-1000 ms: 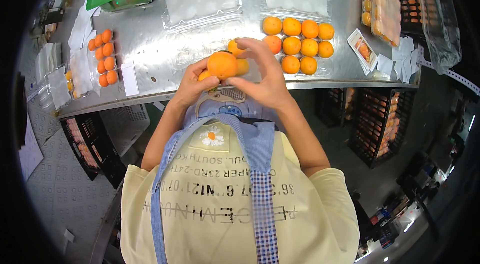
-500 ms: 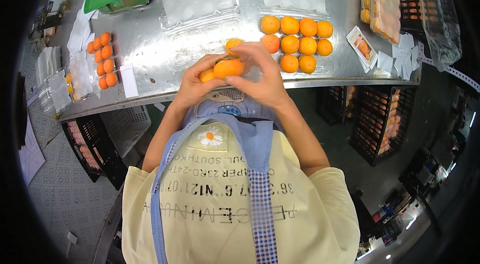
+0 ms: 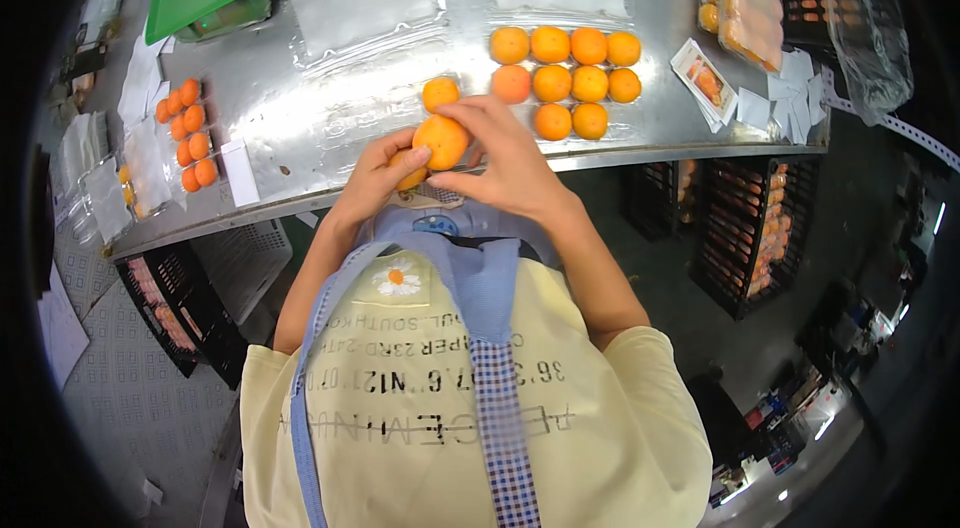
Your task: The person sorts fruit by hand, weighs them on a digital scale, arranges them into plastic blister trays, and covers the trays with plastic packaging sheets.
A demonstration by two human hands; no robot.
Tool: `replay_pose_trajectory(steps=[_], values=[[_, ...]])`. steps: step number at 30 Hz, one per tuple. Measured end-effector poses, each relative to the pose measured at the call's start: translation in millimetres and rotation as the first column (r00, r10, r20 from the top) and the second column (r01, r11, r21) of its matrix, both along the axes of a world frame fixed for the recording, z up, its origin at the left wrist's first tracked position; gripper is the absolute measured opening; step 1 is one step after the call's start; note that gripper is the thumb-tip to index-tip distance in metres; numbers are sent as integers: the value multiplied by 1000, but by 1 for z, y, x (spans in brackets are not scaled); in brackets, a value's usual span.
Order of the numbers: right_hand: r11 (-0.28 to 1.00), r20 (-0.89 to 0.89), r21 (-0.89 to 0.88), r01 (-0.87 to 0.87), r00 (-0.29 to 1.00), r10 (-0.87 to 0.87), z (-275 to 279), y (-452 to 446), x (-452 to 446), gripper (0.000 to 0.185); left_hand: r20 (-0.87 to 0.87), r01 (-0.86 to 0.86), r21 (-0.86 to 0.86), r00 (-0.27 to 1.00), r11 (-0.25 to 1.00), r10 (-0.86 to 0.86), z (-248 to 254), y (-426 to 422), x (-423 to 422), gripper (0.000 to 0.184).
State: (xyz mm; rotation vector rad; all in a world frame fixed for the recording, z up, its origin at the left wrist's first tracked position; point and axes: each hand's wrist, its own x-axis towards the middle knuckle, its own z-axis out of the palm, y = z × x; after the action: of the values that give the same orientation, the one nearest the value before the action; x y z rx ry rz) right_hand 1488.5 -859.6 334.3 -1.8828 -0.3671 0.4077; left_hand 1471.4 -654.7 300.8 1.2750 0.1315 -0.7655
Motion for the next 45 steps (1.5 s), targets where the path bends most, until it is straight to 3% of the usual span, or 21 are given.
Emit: replay_pose_trajectory(steps=[1,4,5,8,11,13,15,18,22,26,34,40,43,45], values=[[999,-49,-34,19,999,-20,2,-1,-3,61,32,7,51,999,999,-8,2,-5,-1,41],[986,175,-167,26,985,3,-8,-12,-8,58,87,52,171,994,984,-68,-2,-18,-6,42],[986,176,-163,30,984,-1,-12,-16,-10,57,97,71,208,991,976,-92,-4,-24,-8,42],[981,223,-183,59,975,-17,-15,-32,-13,57,45,-12,172,999,985,4,-12,-42,-15,42],[980,154,-133,151,980,-130,-18,-62,-13,56,-267,-137,-50,956,989,119,-6,-49,-12,43],[965,75,-146,217,975,-208,-23,-91,-15,55,-346,-242,-223,925,944,155,-7,-54,-10,43],[939,155,-239,247,964,-214,-32,-128,-14,57,-377,-332,-356,906,873,191,-13,-59,-12,45],[907,204,-275,319,941,-270,-39,-170,-15,51,-424,-454,-390,861,801,282,-15,-72,-15,46],[901,214,-364,238,962,-168,-44,-203,-8,49,-419,-485,-348,846,802,330,-18,-90,-24,47],[846,386,-514,144,919,78,-55,-218,2,51,-302,-401,-352,904,846,303,-19,-98,-34,47],[882,359,-466,71,926,116,-61,-226,10,51,-294,-467,-264,872,844,390,-9,-109,-43,44],[880,363,-467,88,926,99,-65,-230,8,51,13,-493,-128,867,861,499,3,-125,-36,63],[855,406,-508,108,905,127,-58,-229,8,47,200,-428,-3,885,904,420,7,-127,-30,66],[884,459,-434,172,887,53,-44,-219,11,47,296,-399,61,882,915,366,10,-130,-27,64]])
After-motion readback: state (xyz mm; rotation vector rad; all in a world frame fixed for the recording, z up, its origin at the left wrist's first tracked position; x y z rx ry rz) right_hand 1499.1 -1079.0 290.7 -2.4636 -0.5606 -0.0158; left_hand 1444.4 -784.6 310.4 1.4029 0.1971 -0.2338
